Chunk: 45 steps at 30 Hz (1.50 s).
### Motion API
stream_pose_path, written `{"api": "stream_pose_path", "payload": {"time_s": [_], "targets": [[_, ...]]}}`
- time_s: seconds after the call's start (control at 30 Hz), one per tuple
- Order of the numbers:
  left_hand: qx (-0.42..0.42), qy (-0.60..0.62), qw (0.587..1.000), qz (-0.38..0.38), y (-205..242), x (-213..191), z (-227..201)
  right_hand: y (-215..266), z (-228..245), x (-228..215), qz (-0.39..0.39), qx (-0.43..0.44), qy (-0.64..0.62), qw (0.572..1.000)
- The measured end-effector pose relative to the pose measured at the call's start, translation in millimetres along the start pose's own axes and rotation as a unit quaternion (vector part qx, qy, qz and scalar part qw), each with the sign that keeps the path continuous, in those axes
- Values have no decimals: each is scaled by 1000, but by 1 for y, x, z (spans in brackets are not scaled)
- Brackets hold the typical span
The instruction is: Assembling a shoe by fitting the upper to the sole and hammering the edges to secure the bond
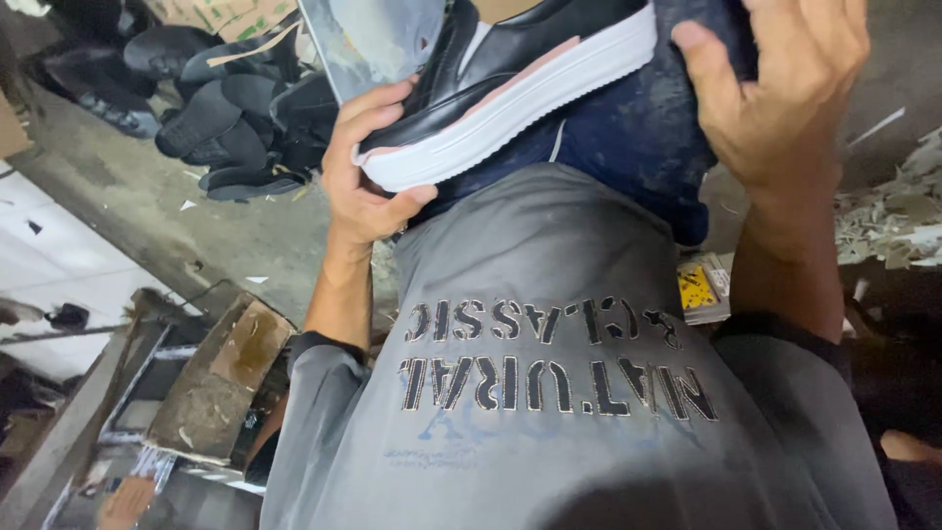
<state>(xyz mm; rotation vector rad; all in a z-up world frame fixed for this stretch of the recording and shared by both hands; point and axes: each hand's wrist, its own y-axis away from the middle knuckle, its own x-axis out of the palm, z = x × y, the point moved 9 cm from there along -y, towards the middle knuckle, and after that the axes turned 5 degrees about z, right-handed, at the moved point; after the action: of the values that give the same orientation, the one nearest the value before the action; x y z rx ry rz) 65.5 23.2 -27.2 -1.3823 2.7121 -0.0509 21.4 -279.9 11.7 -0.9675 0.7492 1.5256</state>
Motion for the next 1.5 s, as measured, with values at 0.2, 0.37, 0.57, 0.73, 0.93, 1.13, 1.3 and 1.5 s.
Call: {"api": "stream_pose_path", "payload": {"time_s": [0.2, 0.37, 0.57, 0.73, 0.93, 1.13, 1.3, 1.5], "targets": [[-13, 11, 1000, -1, 1, -1, 7, 5, -11, 5, 16, 45, 1, 999], [-26, 9, 999, -20, 3, -7, 16, 1, -3, 6, -2, 15, -19, 1000], [-56, -6, 997, -50, 5, -18, 34, -8, 8, 12, 20, -36, 7, 999], [-71, 23, 996, -55, 8, -21, 44, -14, 6, 9, 27, -21, 16, 999], [-94, 27, 993, -61, 9, -25, 46, -30, 15, 20, 60, -80, -79, 992], [-109, -3, 993, -51, 5, -28, 43, -39, 16, 18, 39, -110, -140, 983], [-116, 2, 992, -45, -5, -21, 29, -35, 11, 19, 49, -99, -140, 984], [-73, -55, 996, -5, -5, -5, 10, -22, 18, 25, 56, -85, -86, 991]]}}
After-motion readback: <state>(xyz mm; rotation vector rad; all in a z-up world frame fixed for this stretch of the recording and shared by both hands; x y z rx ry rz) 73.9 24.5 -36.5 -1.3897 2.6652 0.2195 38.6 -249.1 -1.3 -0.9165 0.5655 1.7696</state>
